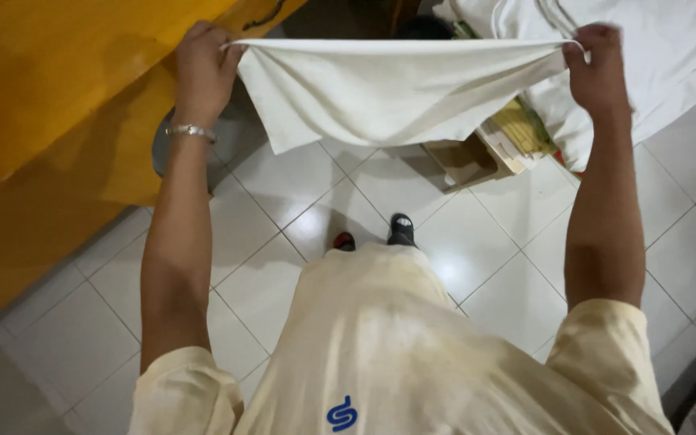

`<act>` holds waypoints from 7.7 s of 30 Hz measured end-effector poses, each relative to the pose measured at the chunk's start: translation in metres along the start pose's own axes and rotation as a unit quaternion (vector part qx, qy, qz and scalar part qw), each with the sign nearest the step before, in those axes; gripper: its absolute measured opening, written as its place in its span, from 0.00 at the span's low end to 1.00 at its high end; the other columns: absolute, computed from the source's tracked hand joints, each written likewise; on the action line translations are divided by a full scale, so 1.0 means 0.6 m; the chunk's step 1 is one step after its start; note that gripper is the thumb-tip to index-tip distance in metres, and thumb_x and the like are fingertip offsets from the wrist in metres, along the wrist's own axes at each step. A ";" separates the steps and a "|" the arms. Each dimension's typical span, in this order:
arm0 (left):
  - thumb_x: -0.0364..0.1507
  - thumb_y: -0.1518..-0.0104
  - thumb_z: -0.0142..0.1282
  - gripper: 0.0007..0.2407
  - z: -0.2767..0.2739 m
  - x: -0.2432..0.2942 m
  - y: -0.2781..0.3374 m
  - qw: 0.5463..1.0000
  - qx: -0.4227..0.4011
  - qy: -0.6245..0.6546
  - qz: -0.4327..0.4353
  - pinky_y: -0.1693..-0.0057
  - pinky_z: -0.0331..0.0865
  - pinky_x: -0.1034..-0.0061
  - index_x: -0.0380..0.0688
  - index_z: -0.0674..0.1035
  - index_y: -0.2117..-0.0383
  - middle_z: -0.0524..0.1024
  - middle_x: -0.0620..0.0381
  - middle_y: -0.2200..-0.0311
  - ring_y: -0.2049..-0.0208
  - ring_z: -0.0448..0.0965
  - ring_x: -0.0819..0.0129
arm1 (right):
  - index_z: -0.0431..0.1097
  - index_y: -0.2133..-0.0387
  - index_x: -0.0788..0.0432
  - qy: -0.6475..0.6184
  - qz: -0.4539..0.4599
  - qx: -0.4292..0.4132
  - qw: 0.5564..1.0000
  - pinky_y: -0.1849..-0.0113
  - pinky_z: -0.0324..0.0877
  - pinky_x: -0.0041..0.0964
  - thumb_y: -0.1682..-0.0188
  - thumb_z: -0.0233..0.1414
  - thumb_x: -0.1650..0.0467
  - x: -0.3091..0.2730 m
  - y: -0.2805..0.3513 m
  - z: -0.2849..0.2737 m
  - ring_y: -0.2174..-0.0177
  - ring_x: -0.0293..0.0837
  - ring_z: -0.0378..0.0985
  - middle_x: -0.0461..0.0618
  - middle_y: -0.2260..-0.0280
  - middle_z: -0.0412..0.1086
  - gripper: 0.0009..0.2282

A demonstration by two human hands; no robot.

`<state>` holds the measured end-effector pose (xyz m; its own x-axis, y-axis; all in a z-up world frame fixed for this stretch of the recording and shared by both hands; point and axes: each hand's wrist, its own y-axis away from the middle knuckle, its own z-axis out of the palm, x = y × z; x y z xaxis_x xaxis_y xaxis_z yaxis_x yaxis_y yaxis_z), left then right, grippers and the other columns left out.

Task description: The person removes a white pillow from a blue pillowcase on a bed, then folds the pillowcase and places it on a nearby wooden table. The person then picks up a white sheet, shakes it out, and folds it neatly on the same table.

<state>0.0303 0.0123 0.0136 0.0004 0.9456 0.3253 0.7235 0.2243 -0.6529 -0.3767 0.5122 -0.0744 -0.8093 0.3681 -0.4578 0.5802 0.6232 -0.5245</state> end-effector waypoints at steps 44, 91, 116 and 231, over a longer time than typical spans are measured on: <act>0.33 0.40 0.59 0.06 0.063 0.377 0.142 0.941 -0.222 0.236 -0.097 0.65 0.78 0.70 0.51 0.83 0.61 0.83 0.53 0.75 0.71 0.86 0.58 | 0.76 0.61 0.75 -0.440 0.139 0.031 0.887 0.63 0.78 0.36 0.53 0.60 0.83 -0.518 0.232 0.137 0.62 0.46 0.79 0.63 0.63 0.75 0.08; 0.35 0.51 0.71 0.35 0.014 0.335 0.009 0.948 -0.266 0.166 -0.055 0.47 0.76 0.64 0.43 0.63 0.37 0.73 0.46 0.46 0.50 0.77 0.58 | 0.65 0.52 0.67 -0.334 -0.013 -0.015 0.942 0.65 0.66 0.32 0.41 0.43 0.83 -0.489 0.073 0.036 0.69 0.41 0.67 0.54 0.61 0.68 0.09; 0.22 0.40 0.59 0.06 -0.014 0.390 -0.083 0.957 -0.094 0.275 0.013 0.77 0.55 0.80 0.35 0.83 0.59 0.81 0.55 0.74 0.84 0.63 0.77 | 0.58 0.57 0.61 -0.107 -0.005 0.132 0.986 0.53 0.69 0.48 0.53 0.62 0.76 -0.413 0.280 0.203 0.49 0.59 0.70 0.61 0.48 0.63 0.18; 0.31 0.32 0.46 0.10 0.010 0.055 0.060 0.874 0.163 0.297 -0.347 0.52 0.68 0.82 0.38 0.76 0.56 0.75 0.61 0.64 0.64 0.70 0.78 | 0.76 0.64 0.63 -0.330 -0.020 -0.419 0.846 0.67 0.67 0.25 0.57 0.58 0.81 -0.360 -0.076 0.009 0.74 0.35 0.71 0.46 0.70 0.76 0.09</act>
<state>0.0521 0.0527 -0.0033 0.0687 0.2872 0.9554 0.4566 0.8424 -0.2861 -0.2279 0.4002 0.0445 -0.4374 0.0425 -0.8983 0.0612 0.9980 0.0174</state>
